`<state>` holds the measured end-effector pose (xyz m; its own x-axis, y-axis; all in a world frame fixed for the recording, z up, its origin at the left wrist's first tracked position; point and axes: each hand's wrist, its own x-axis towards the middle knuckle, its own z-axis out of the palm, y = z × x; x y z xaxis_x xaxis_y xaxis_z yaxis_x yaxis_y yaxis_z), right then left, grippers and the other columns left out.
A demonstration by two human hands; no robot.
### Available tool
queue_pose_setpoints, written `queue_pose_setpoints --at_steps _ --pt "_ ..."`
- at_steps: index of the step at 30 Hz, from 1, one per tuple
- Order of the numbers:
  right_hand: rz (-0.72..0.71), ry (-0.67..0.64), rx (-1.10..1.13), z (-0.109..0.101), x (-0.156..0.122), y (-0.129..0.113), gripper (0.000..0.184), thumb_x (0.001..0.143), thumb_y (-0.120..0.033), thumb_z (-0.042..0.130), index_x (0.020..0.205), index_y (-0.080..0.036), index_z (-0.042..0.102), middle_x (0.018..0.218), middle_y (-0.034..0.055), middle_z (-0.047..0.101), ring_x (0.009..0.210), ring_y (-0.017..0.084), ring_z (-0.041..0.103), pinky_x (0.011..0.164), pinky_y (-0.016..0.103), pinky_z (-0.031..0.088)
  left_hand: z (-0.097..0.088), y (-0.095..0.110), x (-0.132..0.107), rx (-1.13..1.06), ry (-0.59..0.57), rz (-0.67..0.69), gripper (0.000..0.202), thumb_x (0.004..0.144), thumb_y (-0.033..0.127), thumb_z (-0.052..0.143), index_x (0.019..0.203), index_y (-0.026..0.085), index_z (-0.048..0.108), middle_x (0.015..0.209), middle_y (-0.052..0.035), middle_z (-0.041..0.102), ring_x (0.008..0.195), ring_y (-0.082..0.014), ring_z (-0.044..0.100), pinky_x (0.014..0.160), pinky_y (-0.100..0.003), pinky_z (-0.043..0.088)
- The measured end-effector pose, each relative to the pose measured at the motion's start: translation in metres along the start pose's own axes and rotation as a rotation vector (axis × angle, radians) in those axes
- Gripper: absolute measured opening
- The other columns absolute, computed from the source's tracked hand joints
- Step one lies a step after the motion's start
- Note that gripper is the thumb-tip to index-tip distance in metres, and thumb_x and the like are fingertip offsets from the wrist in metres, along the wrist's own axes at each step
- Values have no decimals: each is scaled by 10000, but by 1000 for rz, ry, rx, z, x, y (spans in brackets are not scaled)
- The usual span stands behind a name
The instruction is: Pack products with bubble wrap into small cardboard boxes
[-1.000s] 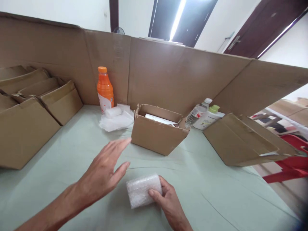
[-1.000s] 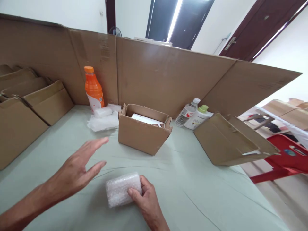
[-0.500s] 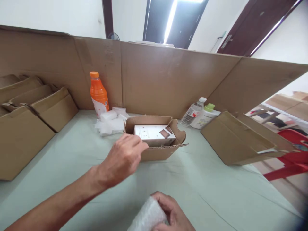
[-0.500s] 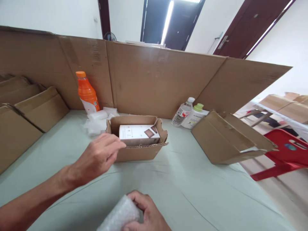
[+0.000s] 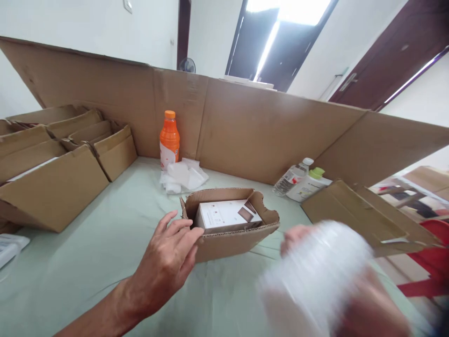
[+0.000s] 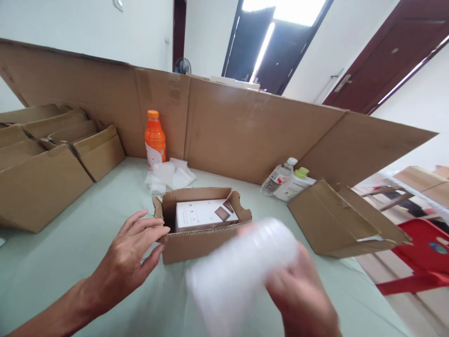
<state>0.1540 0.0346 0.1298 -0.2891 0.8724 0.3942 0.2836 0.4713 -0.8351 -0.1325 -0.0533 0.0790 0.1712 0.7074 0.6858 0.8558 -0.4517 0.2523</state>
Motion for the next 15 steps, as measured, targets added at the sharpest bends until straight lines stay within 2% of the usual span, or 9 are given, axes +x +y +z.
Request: queue_pose_setpoints --at_steps 3,5,6,8,10,12,15 --pt "180 -196 268 45 53 -25 532 723 -678 699 991 -219 688 802 76 703 662 233 658 618 379 511 11 -2 -6 -50 77 -30 230 889 7 511 1029 181 566 873 -23 712 996 -207 630 1078 -507 384" --pt "239 -313 251 69 78 -29 505 722 -603 708 1016 -196 659 838 55 700 700 211 645 635 339 500 16 2 -10 -93 122 -54 233 875 -5 513 980 194 570 843 -3 698 956 -199 633 1072 -507 377" --pt "237 -370 151 78 87 -28 471 725 -567 704 994 -184 653 840 47 696 706 199 634 627 312 482 17 6 -12 -111 149 -73 238 868 -12 511 967 196 573 835 4 692 927 -192 634 1069 -506 373" --pt "173 -445 -201 89 94 -28 346 738 -482 686 897 -178 646 815 36 687 708 188 612 611 276 430 19 11 -15 -138 186 -111 246 862 -21 503 956 193 577 839 7 687 877 -177 631 1067 -500 365" --pt "66 -433 -614 96 92 -33 233 767 -399 656 847 -181 640 799 42 691 736 203 613 619 272 382 20 14 -16 -153 195 -128 243 864 -19 494 953 191 579 846 4 686 858 -170 627 1067 -493 357" --pt "-12 -382 -895 106 87 -42 227 801 -361 632 934 -177 640 817 63 710 776 232 638 639 281 361 21 14 -17 -160 195 -128 239 865 -13 493 958 189 580 862 -3 687 862 -172 625 1066 -489 353" --pt "-68 -399 -1019 125 82 -55 381 832 -340 628 1163 -160 577 883 90 739 828 267 677 652 289 356 21 12 -17 -161 189 -132 230 862 -6 495 953 187 579 857 -7 685 848 -178 617 1054 -494 357"
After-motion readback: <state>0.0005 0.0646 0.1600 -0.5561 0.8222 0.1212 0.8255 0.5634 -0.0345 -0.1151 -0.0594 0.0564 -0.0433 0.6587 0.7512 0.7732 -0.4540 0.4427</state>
